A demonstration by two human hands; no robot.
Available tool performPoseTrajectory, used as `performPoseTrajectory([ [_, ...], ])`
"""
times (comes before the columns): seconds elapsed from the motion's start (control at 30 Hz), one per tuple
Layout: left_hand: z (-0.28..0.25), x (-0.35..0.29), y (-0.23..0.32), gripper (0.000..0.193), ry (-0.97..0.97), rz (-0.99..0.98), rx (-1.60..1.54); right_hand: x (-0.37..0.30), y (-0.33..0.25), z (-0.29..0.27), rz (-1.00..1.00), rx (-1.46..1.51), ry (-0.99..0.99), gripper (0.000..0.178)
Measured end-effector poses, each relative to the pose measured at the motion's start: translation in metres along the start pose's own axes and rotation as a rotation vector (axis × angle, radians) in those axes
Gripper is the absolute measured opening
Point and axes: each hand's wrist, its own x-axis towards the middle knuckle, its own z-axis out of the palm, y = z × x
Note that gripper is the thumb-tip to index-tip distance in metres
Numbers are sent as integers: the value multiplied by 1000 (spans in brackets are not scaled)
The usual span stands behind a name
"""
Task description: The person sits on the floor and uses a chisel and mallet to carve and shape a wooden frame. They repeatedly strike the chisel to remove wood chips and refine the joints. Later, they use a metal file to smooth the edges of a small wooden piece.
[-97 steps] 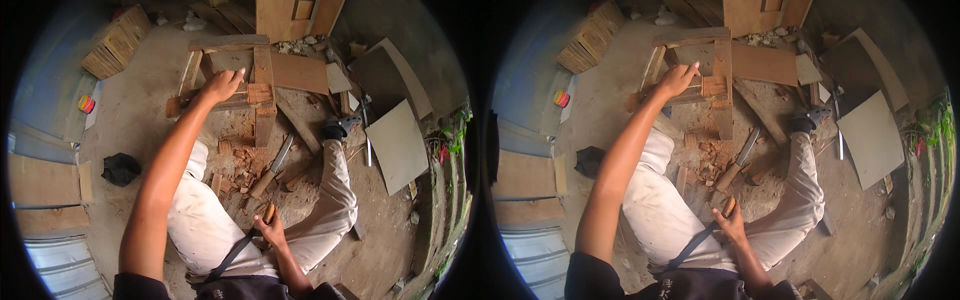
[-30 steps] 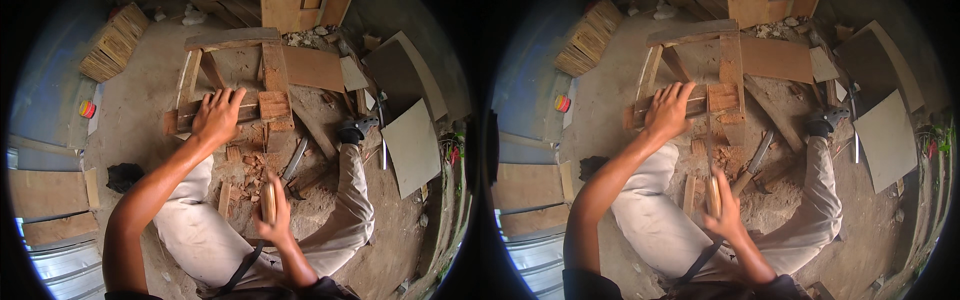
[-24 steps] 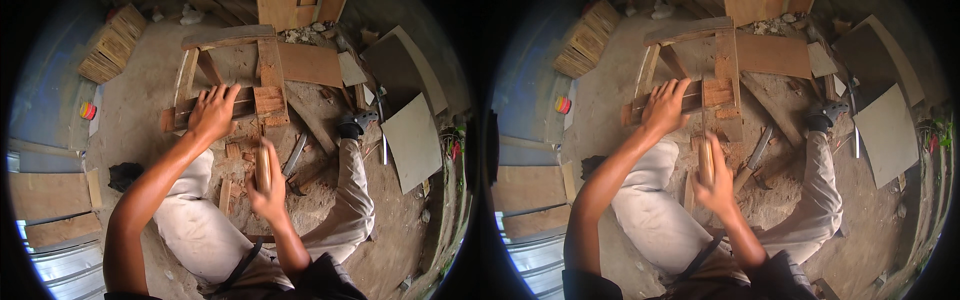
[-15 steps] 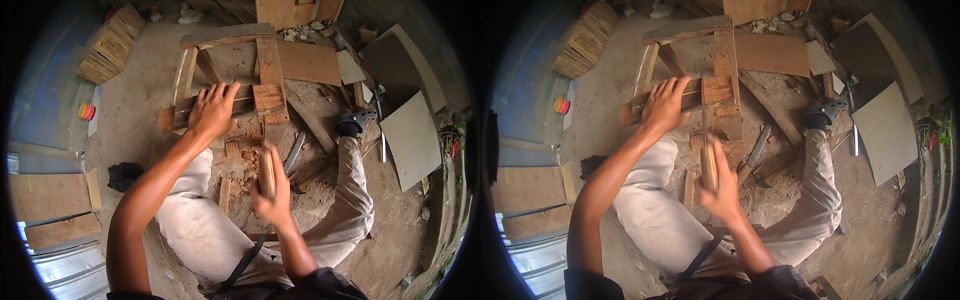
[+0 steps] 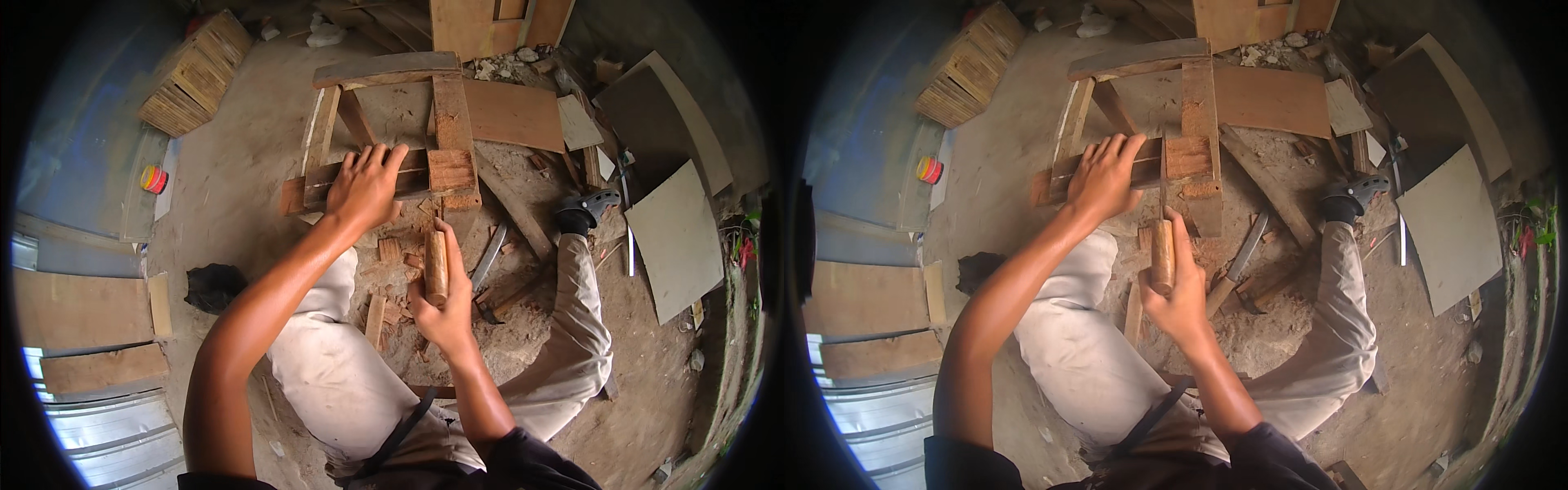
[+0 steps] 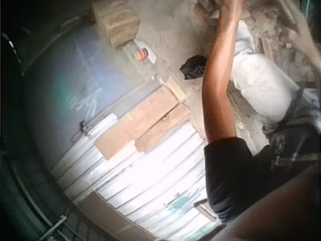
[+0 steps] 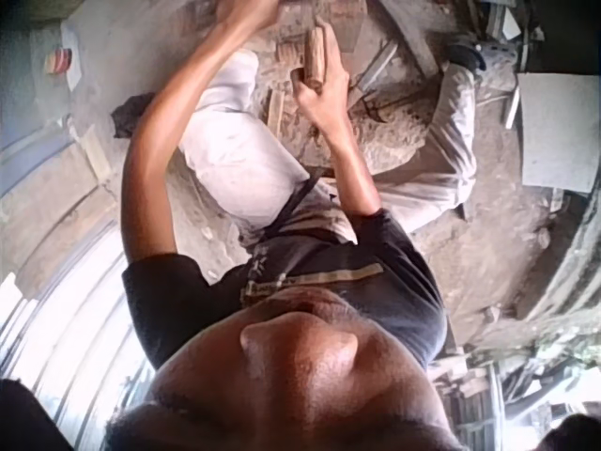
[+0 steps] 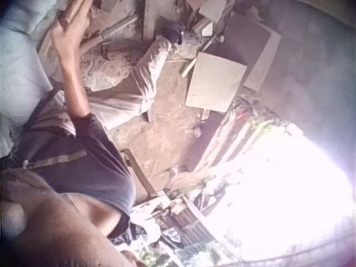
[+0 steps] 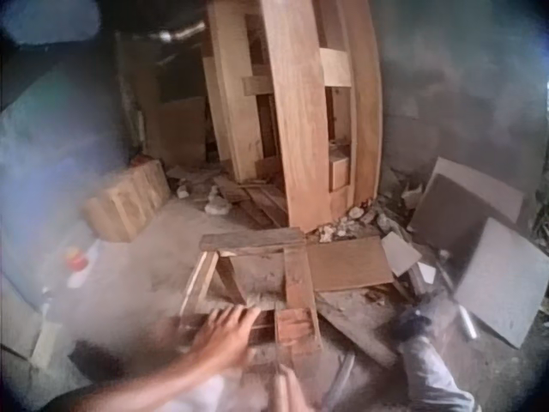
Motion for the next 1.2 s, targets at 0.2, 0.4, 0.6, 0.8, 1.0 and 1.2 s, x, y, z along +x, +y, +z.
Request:
performPoseTrajectory([
  [0.2, 4, 1, 2, 85, -4, -45, 10, -48, -28, -9, 78, -68, -64, 88],
  [0.4, 4, 22, 0, 88, 1, -135, 5, -60, 5, -4, 8, -22, -82, 90],
  [0.6, 2, 31, -1, 86, -38, -216, 22, -45, 26, -19, -94, 59, 41, 86],
  [0.8, 0, 11, 0, 85, -15, -125, 7, -55, 33, -36, -145, 22, 57, 85],
  [1.0, 2, -7, 1, 84, 57, -27, 25, -50, 29, -18, -20, 78, 12, 85],
  [1.2, 7, -5, 1, 81, 128, 3, 29, -12, 20, 1, -185, -2, 40, 85],
])
